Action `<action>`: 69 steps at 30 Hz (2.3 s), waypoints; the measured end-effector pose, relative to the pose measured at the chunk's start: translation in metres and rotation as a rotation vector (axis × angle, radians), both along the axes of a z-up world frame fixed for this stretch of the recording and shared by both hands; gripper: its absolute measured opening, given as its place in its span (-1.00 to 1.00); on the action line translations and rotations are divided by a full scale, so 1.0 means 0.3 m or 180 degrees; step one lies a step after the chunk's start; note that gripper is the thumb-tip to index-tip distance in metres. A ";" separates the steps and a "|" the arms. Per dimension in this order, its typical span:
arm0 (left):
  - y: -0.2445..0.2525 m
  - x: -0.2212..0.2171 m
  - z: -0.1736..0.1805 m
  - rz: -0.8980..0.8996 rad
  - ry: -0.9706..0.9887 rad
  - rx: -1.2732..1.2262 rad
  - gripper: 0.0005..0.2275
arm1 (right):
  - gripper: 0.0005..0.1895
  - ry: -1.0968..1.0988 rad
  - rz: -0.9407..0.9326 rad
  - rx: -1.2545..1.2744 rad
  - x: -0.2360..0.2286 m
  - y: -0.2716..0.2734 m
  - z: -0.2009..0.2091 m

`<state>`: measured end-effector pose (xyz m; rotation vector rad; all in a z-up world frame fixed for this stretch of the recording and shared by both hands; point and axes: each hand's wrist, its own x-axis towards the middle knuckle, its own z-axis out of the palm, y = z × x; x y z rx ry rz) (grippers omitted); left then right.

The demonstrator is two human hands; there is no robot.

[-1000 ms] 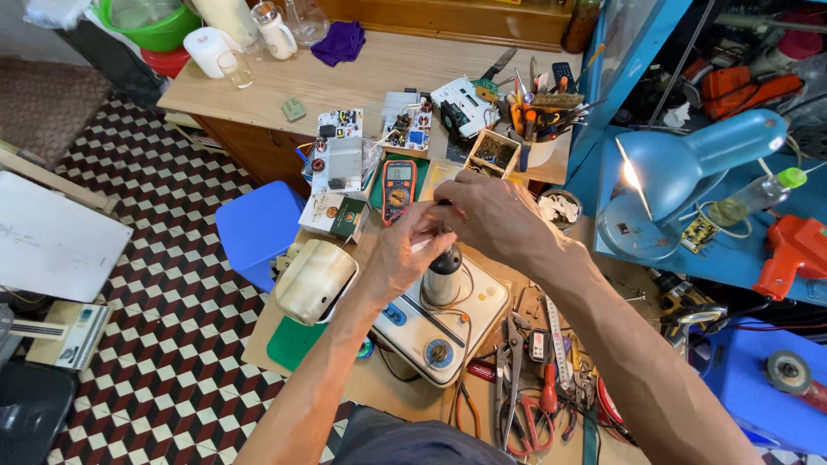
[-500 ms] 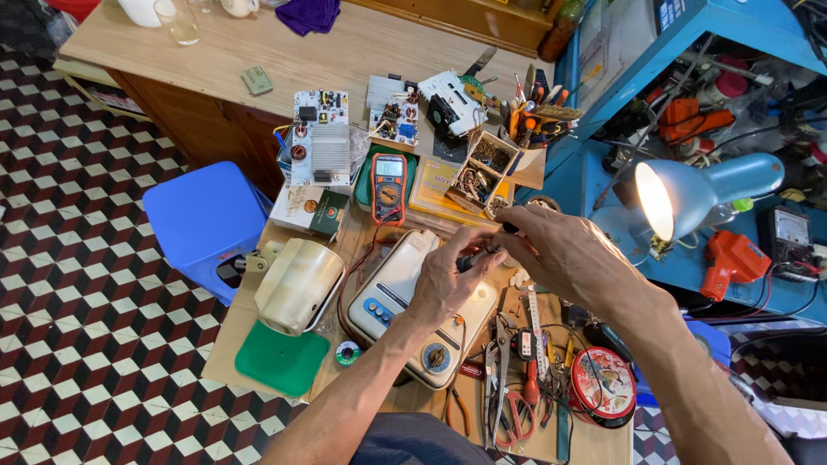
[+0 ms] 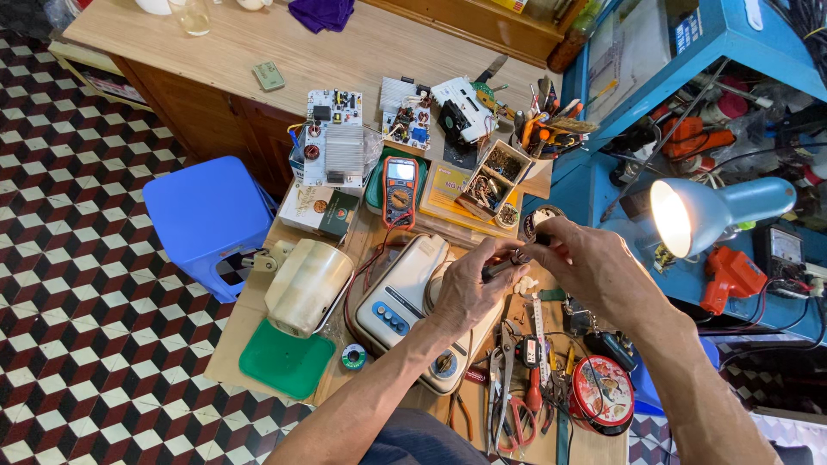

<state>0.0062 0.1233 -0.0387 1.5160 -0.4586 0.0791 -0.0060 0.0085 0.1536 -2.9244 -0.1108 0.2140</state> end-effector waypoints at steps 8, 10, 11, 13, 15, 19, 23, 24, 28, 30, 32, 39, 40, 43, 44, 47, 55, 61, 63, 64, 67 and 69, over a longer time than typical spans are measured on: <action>0.008 -0.007 0.022 0.0016 0.0075 -0.0125 -0.71 | -0.59 -0.0460 -0.0182 0.0027 -0.010 -0.033 -0.069; 0.010 -0.007 0.033 -0.0023 0.0161 -0.0219 -0.70 | -0.60 -0.0604 -0.0156 0.0060 -0.012 -0.037 -0.086; 0.012 -0.007 0.036 -0.0053 0.0186 -0.0255 -0.70 | -0.60 -0.0662 -0.0178 0.0076 -0.017 -0.036 -0.095; 0.019 -0.007 0.043 -0.0127 0.0210 -0.0380 -0.69 | -0.60 -0.0777 -0.0234 0.0102 -0.025 -0.028 -0.105; 0.022 -0.005 0.053 -0.0221 0.0210 -0.0558 -0.68 | -0.59 -0.0721 -0.0311 0.0166 -0.029 -0.020 -0.101; 0.043 0.004 0.076 -0.0422 0.0366 -0.0733 -0.70 | -0.62 -0.0262 -0.0530 0.0068 -0.016 0.012 -0.044; 0.058 0.017 0.092 -0.0397 0.0330 -0.0641 -0.69 | -0.57 0.0346 -0.0391 -0.0157 0.021 0.045 0.022; 0.061 0.020 0.091 -0.0371 0.0276 -0.0595 -0.69 | -0.60 0.0398 -0.0251 -0.0312 0.031 0.052 0.033; 0.059 0.036 0.088 -0.0489 0.0343 -0.0599 -0.73 | -0.59 0.0743 -0.0270 -0.0930 0.063 0.074 0.045; 0.067 0.044 0.076 -0.0539 0.0331 -0.0650 -0.72 | -0.63 0.0876 -0.0332 -0.1014 0.074 0.081 0.036; 0.068 0.055 0.066 -0.0599 0.0236 -0.0488 -0.72 | -0.66 0.0856 -0.0332 -0.0873 0.074 0.075 0.030; 0.078 0.104 0.038 -0.1121 0.0604 -0.0715 -0.69 | -0.70 0.0406 -0.0399 -0.0168 0.040 0.075 -0.010; 0.078 0.108 0.035 -0.1188 0.0592 -0.0772 -0.70 | -0.69 0.0418 -0.0507 -0.0140 0.033 0.076 -0.014; 0.084 0.118 0.028 -0.1282 0.0547 -0.0829 -0.72 | -0.76 0.0156 -0.0296 -0.0115 0.023 0.082 -0.024; 0.083 0.118 0.028 -0.1250 0.0523 -0.0783 -0.72 | -0.76 0.0179 -0.0341 -0.0180 0.022 0.085 -0.027; 0.075 0.120 0.028 -0.1159 0.0421 -0.0745 -0.73 | -0.76 0.0171 -0.0432 -0.0314 0.014 0.096 -0.033; 0.061 0.121 0.002 -0.1257 0.0328 -0.0826 -0.74 | -0.73 0.0680 -0.0450 -0.0273 0.038 0.068 -0.028; 0.043 0.122 -0.017 -0.1367 0.0456 -0.0692 -0.73 | -0.69 0.0532 -0.0063 -0.0549 0.037 0.051 -0.042; 0.048 0.126 -0.012 -0.1389 0.0484 -0.0640 -0.72 | -0.67 0.0600 -0.0365 -0.0513 0.030 0.062 -0.043; 0.053 0.130 -0.010 -0.1416 0.0445 -0.0614 -0.72 | -0.66 0.0627 -0.0521 -0.0494 0.025 0.070 -0.043; 0.079 0.131 -0.019 -0.1413 0.0425 -0.0536 -0.72 | -0.35 0.0535 -0.1240 -0.0337 -0.007 0.104 -0.044; 0.090 0.132 -0.034 -0.1446 0.0437 -0.0510 -0.73 | -0.46 0.0003 -0.1823 0.0079 -0.035 0.121 -0.043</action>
